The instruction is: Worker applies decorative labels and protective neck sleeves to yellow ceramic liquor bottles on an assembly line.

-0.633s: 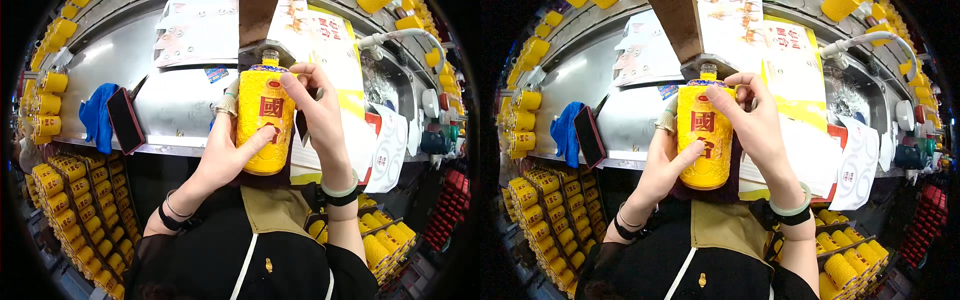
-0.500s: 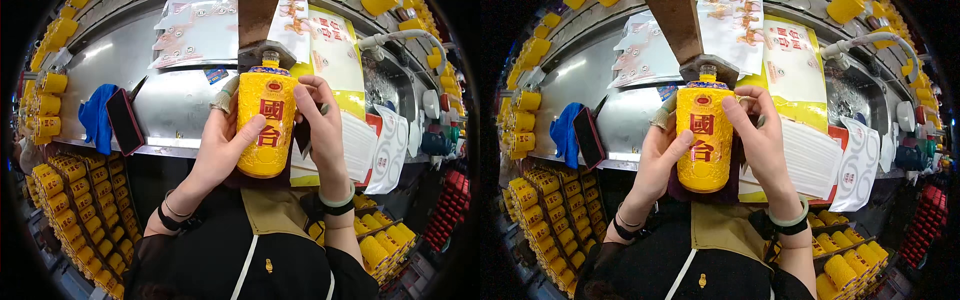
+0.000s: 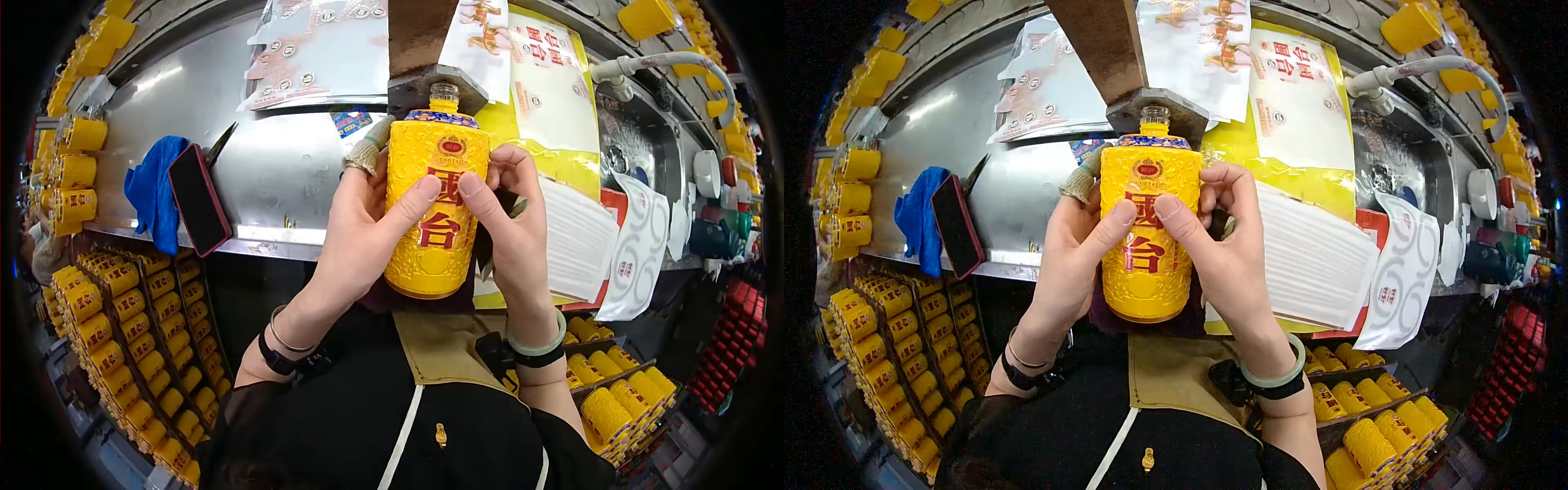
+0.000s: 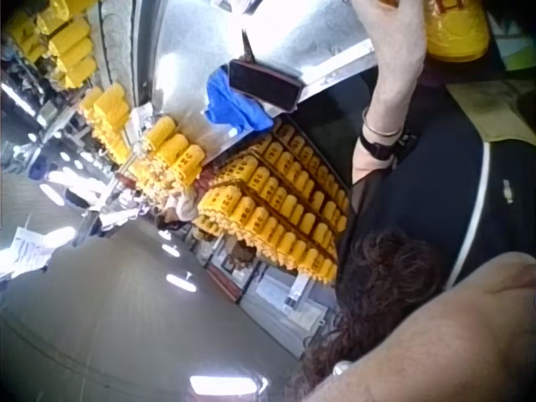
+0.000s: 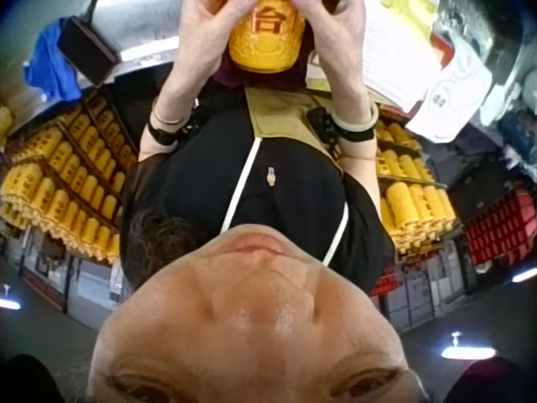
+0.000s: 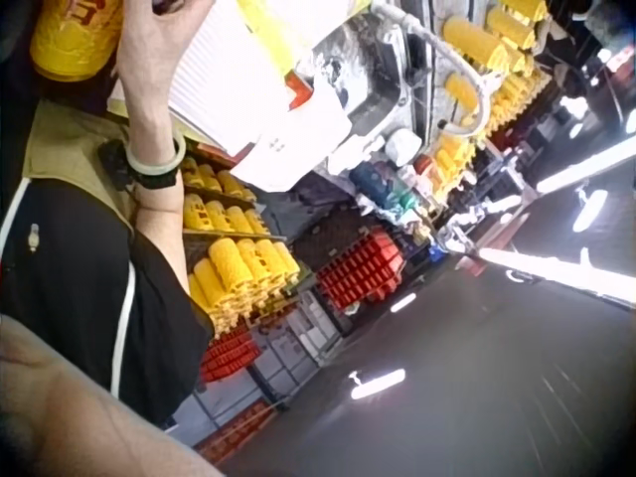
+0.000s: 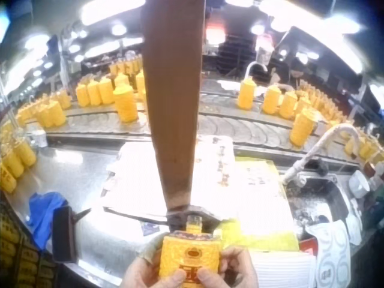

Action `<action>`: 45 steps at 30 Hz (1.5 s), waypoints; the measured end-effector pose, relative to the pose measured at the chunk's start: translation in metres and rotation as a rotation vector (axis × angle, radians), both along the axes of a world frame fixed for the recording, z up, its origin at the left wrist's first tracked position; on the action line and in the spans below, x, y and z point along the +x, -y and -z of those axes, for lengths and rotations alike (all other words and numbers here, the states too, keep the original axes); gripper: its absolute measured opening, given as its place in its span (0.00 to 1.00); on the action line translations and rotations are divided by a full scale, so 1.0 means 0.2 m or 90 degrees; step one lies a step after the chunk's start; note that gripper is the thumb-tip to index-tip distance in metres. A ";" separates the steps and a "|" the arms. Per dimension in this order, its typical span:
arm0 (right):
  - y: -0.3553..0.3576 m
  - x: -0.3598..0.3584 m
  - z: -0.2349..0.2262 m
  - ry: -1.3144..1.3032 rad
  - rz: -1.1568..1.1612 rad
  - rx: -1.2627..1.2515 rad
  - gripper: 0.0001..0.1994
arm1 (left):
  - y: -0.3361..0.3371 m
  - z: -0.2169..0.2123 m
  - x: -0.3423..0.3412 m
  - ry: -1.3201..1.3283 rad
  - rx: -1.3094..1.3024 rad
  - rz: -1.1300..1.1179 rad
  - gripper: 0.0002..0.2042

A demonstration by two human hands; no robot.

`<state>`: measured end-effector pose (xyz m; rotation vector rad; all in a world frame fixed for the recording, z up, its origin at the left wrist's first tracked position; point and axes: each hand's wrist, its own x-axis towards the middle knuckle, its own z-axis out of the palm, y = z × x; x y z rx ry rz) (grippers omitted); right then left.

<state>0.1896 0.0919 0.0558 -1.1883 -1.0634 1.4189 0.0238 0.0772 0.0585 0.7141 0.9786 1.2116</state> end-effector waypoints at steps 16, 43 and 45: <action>-0.16 -0.02 -0.04 0.076 -0.010 0.023 0.21 | 0.01 -0.01 0.01 -0.060 0.048 -0.004 0.34; -0.02 0.00 -0.03 0.030 0.000 -0.015 0.30 | 0.01 0.01 0.00 0.026 0.013 -0.021 0.34; -0.02 0.00 -0.02 0.030 -0.001 -0.013 0.30 | 0.01 0.01 0.00 0.028 0.012 -0.022 0.34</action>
